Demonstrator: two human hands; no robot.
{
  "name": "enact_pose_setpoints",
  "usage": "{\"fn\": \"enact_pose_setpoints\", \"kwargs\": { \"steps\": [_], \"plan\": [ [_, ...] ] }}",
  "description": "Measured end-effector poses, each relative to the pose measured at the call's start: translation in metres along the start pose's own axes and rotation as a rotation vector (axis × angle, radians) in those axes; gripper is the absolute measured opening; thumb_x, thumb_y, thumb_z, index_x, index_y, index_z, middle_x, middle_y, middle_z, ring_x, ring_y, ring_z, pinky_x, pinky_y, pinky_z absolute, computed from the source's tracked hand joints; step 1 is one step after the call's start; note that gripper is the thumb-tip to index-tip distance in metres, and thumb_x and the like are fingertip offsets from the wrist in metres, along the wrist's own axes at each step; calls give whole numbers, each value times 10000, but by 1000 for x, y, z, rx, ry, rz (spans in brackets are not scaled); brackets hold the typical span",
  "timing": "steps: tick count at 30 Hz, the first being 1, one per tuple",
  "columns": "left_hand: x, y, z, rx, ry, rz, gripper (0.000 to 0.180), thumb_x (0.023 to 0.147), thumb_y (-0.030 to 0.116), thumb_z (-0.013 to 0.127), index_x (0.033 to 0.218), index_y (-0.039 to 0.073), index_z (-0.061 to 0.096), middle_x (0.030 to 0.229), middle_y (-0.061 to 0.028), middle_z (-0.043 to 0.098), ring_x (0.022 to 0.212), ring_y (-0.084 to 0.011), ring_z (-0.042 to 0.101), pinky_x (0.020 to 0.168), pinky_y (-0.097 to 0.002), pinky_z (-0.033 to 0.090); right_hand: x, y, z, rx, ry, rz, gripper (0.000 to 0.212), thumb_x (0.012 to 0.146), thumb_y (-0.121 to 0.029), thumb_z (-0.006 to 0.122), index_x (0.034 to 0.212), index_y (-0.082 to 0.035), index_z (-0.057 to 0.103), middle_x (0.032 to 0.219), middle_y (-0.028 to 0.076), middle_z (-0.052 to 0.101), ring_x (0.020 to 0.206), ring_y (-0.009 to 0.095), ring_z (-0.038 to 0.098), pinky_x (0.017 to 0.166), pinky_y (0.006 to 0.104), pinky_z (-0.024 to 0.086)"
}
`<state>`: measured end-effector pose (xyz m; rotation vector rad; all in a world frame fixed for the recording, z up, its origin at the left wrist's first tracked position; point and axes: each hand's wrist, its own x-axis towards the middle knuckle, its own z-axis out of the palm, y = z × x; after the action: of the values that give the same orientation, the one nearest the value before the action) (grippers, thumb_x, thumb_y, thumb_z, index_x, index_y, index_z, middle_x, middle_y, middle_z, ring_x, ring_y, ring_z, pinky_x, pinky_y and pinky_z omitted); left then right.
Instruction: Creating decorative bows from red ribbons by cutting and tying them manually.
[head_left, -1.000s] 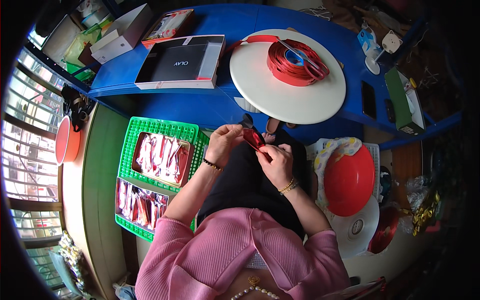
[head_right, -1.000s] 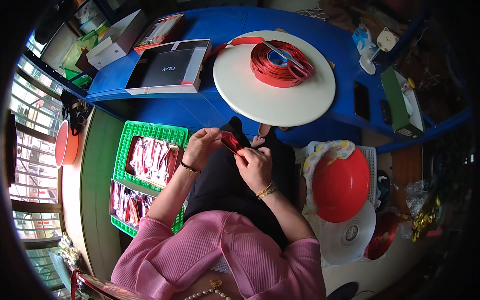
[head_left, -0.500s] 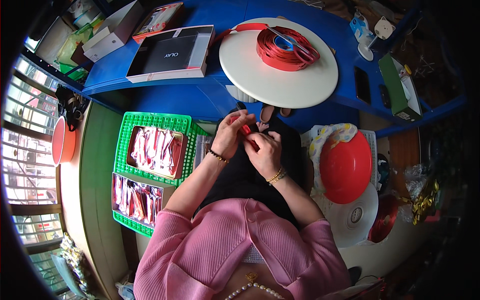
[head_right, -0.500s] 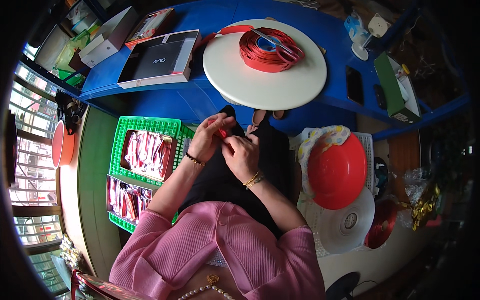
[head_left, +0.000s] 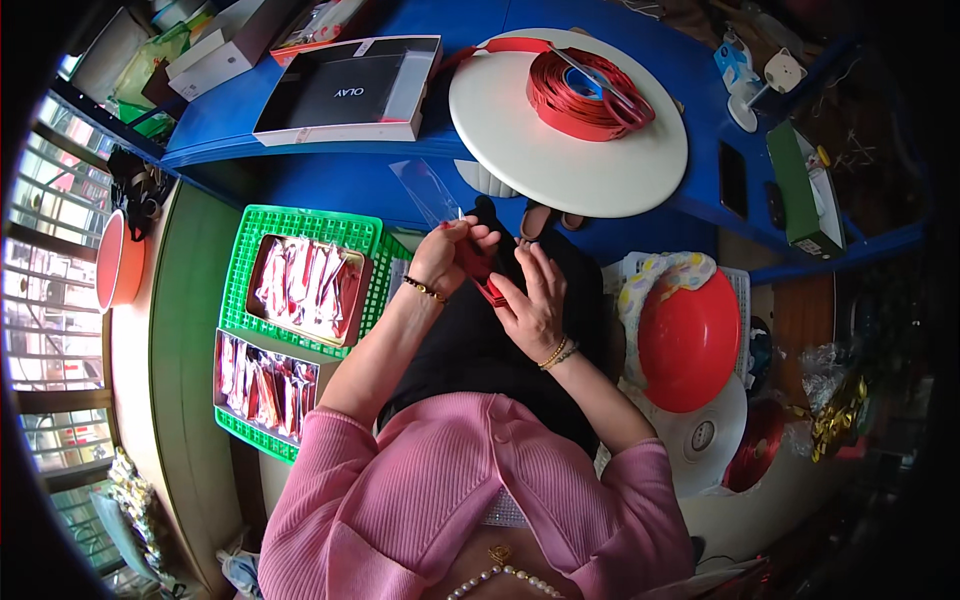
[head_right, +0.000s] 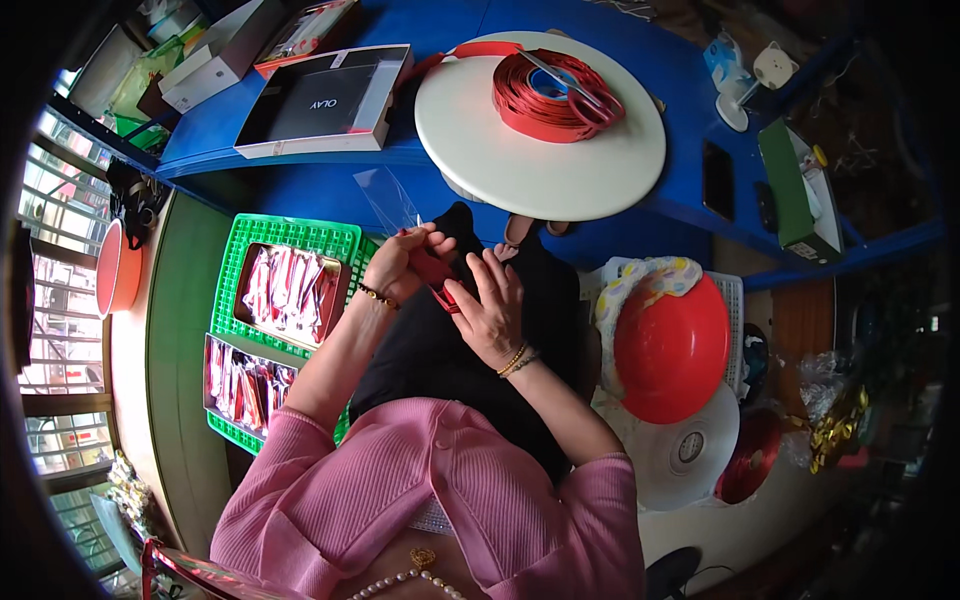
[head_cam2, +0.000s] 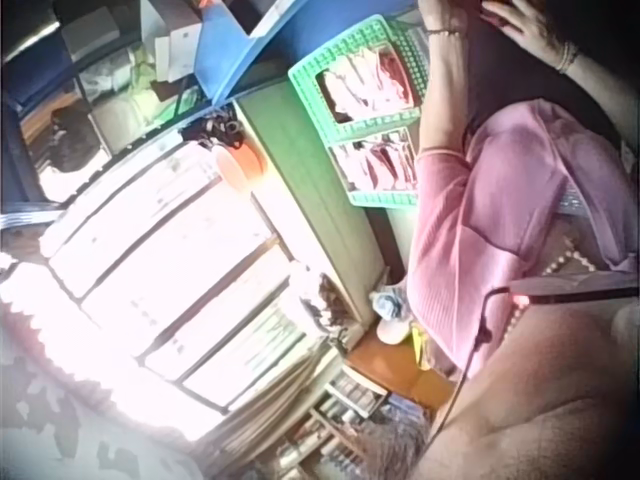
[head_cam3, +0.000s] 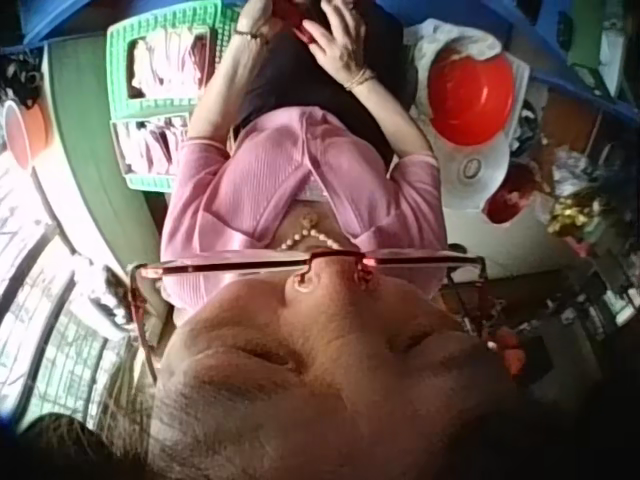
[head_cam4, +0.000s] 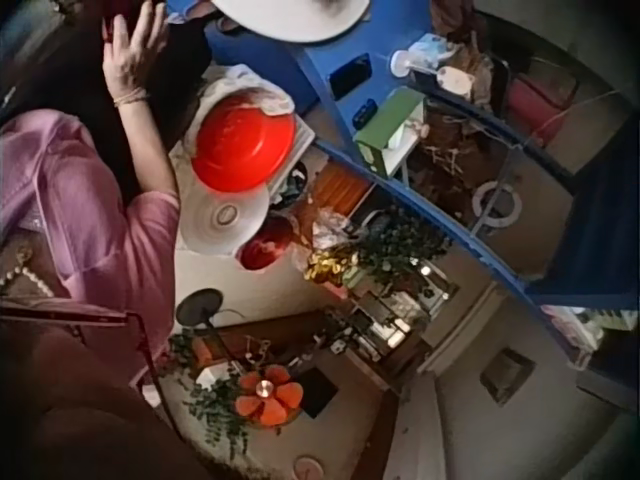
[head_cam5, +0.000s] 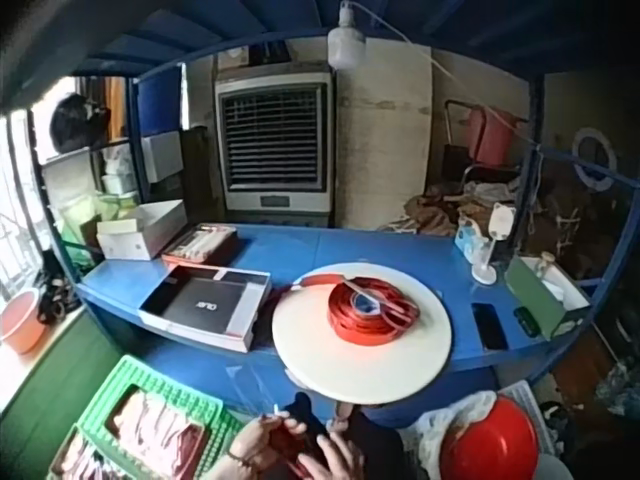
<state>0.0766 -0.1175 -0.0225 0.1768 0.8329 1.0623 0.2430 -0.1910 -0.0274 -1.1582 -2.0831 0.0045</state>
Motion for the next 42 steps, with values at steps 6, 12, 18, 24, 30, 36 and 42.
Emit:
{"fn": "enact_pose_setpoints", "kwargs": {
  "steps": [6, 12, 18, 24, 30, 36, 42],
  "plan": [
    [-2, -13, 1, -80, 44, -71, 149, 930, 100, 384, 1022, 7, 455, 899, -136, 593, 871, -291, 622, 788, -418, 492, 3, -3, 7, 15, 14, -1, 259, 639, -58, 699, 889, -124, 678, 1249, 100, 505, 1244, 308, 385, 964, 470, 304],
    [-21, -57, 11, 23, -77, -74, 311, 956, 252, 384, 1075, 1, 524, 1047, -114, 586, 944, -212, 566, 852, -341, 438, 3, 6, 15, -46, 20, -19, 178, 704, -102, 651, 881, -99, 676, 1242, 71, 520, 1249, 294, 390, 974, 487, 280],
    [-6, -27, -22, 19, 21, -151, 433, 946, 429, 365, 970, 25, 520, 893, -146, 629, 811, -265, 618, 753, -385, 488, 1, 1, 10, 5, 3, -14, 219, 677, -86, 683, 893, -122, 674, 1240, 72, 518, 1246, 299, 393, 968, 491, 288],
    [-13, -48, -9, 57, -14, -149, 335, 974, 282, 315, 1000, 25, 528, 916, -81, 599, 806, -207, 588, 766, -400, 472, 3, -1, 20, -10, 33, -26, 219, 688, -77, 677, 903, -118, 671, 1234, 57, 524, 1243, 296, 399, 970, 481, 286],
    [-1, -29, -24, 102, -132, -307, 334, 964, 327, 353, 1003, 43, 525, 927, -91, 601, 817, -207, 605, 762, -375, 489, 2, 2, 16, -16, 56, -17, 176, 715, -102, 674, 890, -110, 667, 1212, 60, 539, 1231, 290, 417, 970, 479, 282],
    [3, -32, -32, 61, -18, -137, 330, 978, 280, 300, 1005, 27, 510, 897, -103, 599, 808, -235, 609, 772, -360, 482, 5, 1, 25, 1, 44, -37, 181, 712, -107, 672, 893, -107, 664, 1210, 65, 539, 1235, 290, 411, 968, 479, 284],
    [-1, -42, -36, 128, -35, -262, 328, 974, 259, 308, 969, 27, 540, 893, -95, 618, 834, -209, 599, 764, -346, 470, 2, 0, 26, 31, -10, 48, 232, 689, -78, 657, 919, -107, 660, 1189, 86, 526, 1204, 280, 425, 947, 448, 321]
  ]
}}
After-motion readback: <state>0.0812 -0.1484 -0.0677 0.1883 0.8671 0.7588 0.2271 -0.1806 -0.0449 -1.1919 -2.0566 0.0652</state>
